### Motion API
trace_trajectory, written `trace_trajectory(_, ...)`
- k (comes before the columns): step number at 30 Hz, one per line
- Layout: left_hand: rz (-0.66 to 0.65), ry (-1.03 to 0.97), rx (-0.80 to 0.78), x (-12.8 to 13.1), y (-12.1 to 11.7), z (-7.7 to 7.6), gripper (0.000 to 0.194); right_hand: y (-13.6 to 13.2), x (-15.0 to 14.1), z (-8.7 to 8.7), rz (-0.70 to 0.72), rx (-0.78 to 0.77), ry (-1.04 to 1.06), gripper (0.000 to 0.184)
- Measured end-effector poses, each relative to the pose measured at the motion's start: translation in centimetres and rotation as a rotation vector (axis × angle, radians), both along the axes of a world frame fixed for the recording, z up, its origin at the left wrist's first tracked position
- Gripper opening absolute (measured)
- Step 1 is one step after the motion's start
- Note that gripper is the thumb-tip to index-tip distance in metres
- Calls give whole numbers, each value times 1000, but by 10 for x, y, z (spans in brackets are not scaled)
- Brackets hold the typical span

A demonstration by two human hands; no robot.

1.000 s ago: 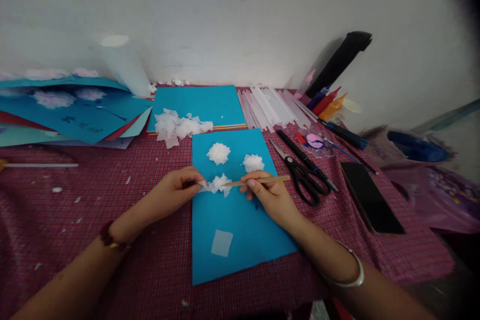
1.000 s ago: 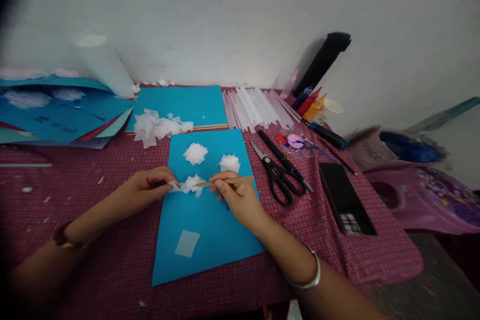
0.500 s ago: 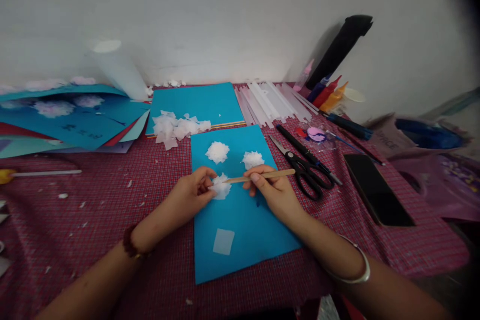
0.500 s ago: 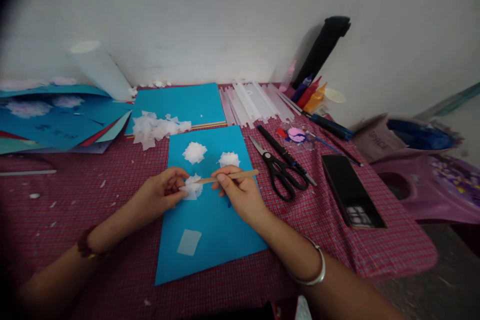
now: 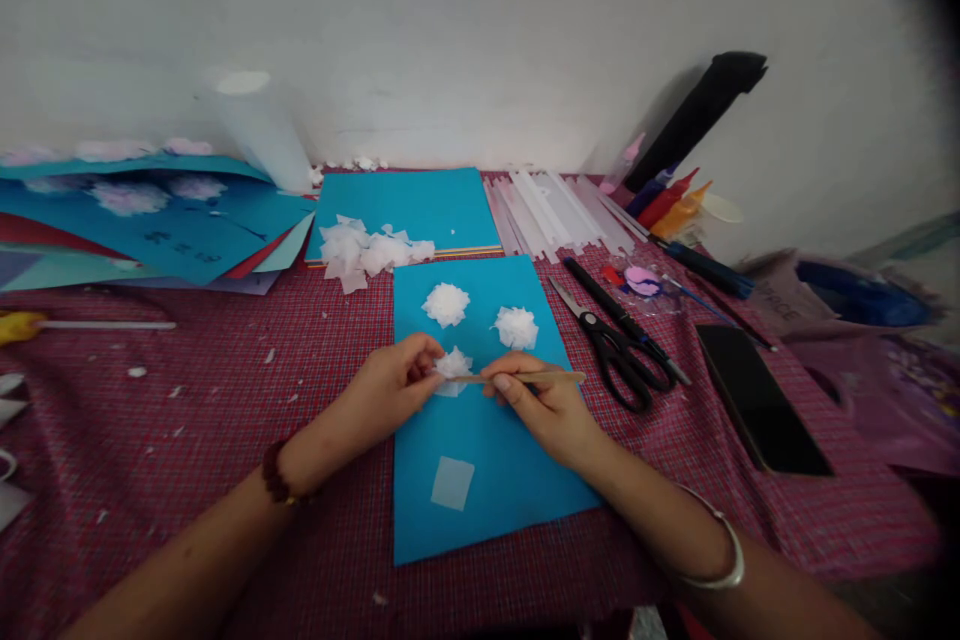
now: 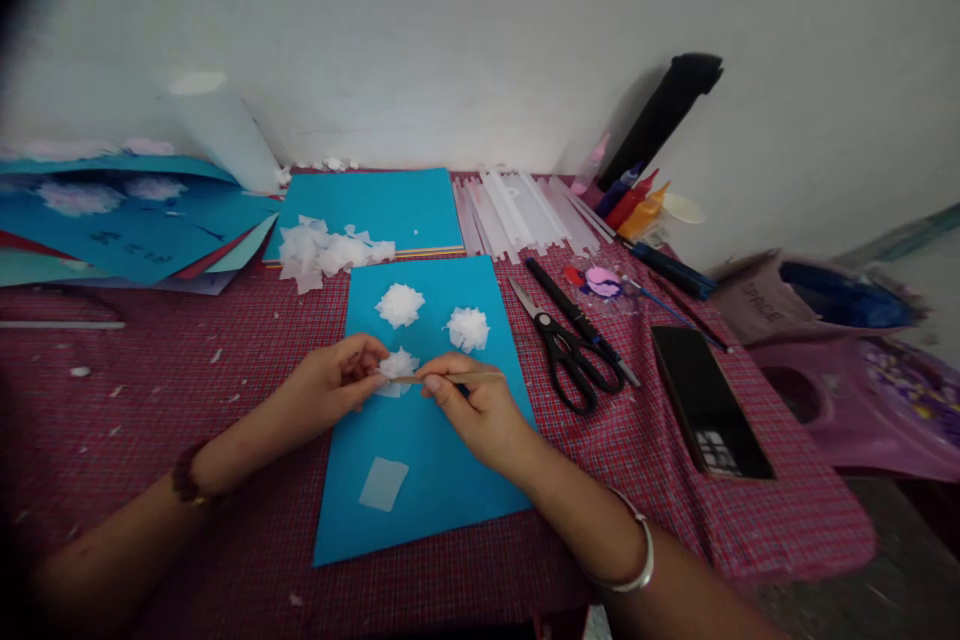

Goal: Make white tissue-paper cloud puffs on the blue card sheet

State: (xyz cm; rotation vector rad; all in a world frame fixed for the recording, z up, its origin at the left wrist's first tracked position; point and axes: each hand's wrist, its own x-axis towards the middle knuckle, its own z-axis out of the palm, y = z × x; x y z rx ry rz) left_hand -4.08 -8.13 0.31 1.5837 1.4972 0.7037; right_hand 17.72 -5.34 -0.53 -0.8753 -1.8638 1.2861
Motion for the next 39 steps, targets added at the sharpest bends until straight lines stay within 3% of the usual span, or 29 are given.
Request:
trace_trajectory(5, 79, -48, -34, 0, 0, 7, 16, 0, 1, -1, 33, 135, -14, 18)
trace_trajectory(13, 42, -23, 3, -5, -2, 4, 13, -1, 3, 2, 103, 269, -103, 20)
trace_trajectory(15, 59, 9, 102, -6, -6, 9, 11, -2, 3, 3, 63, 208, -65, 18)
trace_trajectory(18, -42, 91, 206, -6, -14, 22, 9, 1, 1, 3, -67, -42, 57, 16)
trace_trajectory(20, -177, 125, 133, -2, -21, 29, 14, 5, 0, 4, -138, -210, 152, 17)
trace_trajectory(23, -349, 240, 1, 5, -33, 30, 6, 9, -1, 5, -164, -331, 240, 18)
trace_trajectory(25, -411, 362, -23, 10, -40, 27, 10, 11, 0, 6, -148, -355, 246, 18)
trace_trajectory(29, -413, 485, -40, 16, -49, 23, 14, 12, 2, 7, -110, -332, 180, 21)
trace_trajectory(34, -412, 480, -81, 20, -47, 29, 3, 11, 4, 8, -89, -273, 98, 24)
trace_trajectory(39, -396, 382, -96, 18, -44, 27, 12, 11, 5, 9, -56, -275, 99, 23)
